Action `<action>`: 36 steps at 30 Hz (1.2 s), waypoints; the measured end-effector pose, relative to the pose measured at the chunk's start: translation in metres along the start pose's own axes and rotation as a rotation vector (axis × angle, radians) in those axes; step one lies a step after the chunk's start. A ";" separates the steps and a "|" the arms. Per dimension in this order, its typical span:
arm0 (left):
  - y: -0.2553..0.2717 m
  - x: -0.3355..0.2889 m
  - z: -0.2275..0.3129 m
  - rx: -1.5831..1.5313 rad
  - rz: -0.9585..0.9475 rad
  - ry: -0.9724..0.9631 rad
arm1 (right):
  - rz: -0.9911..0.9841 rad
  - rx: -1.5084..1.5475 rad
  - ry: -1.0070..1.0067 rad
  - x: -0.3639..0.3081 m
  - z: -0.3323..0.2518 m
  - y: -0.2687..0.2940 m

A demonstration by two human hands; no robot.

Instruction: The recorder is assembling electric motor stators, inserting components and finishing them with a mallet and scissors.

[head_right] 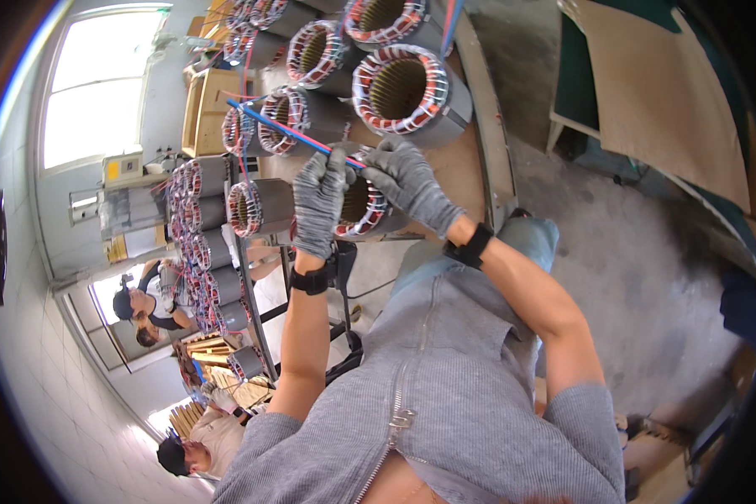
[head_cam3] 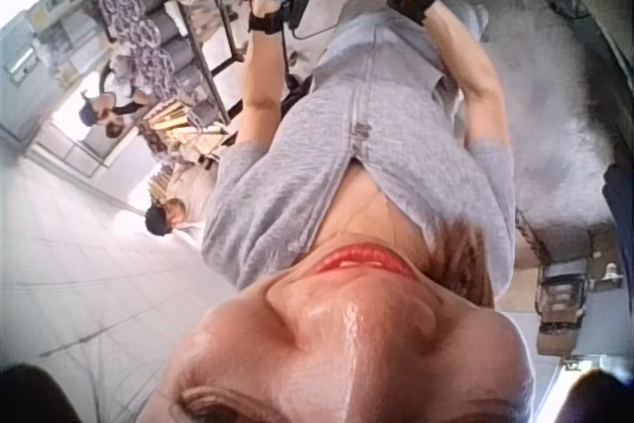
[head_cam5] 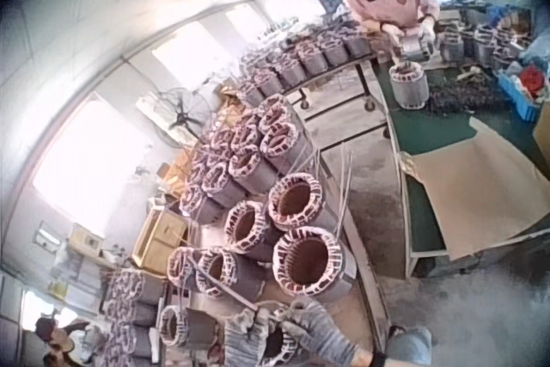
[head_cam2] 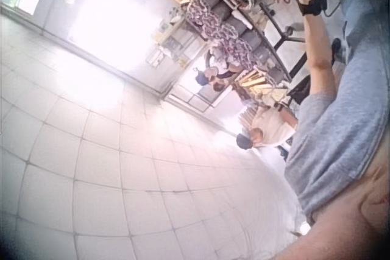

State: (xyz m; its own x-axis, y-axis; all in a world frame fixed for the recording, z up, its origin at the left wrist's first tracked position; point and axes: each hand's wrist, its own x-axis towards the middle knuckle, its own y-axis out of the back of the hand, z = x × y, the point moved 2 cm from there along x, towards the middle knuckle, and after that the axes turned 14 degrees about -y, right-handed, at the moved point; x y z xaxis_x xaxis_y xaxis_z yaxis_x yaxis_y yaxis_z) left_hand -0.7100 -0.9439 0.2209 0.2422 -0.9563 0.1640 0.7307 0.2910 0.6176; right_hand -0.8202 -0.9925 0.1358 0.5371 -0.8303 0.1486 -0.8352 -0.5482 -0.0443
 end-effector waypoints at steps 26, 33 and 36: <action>0.054 -0.009 0.051 -0.251 0.425 -0.002 | -0.378 0.232 -0.025 0.044 -0.076 -0.017; 0.050 0.000 0.032 -0.182 0.370 0.001 | -0.167 -0.258 0.220 0.032 -0.021 0.014; 0.029 0.001 0.021 -0.168 0.240 0.003 | -0.108 -0.049 -0.115 0.014 -0.006 0.012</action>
State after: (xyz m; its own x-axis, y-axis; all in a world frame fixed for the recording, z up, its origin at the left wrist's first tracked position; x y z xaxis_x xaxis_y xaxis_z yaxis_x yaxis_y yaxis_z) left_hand -0.7024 -0.9368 0.2547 0.4227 -0.8594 0.2875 0.7476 0.5100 0.4254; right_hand -0.8233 -1.0098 0.1435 0.6317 -0.7744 0.0357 -0.7752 -0.6316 0.0142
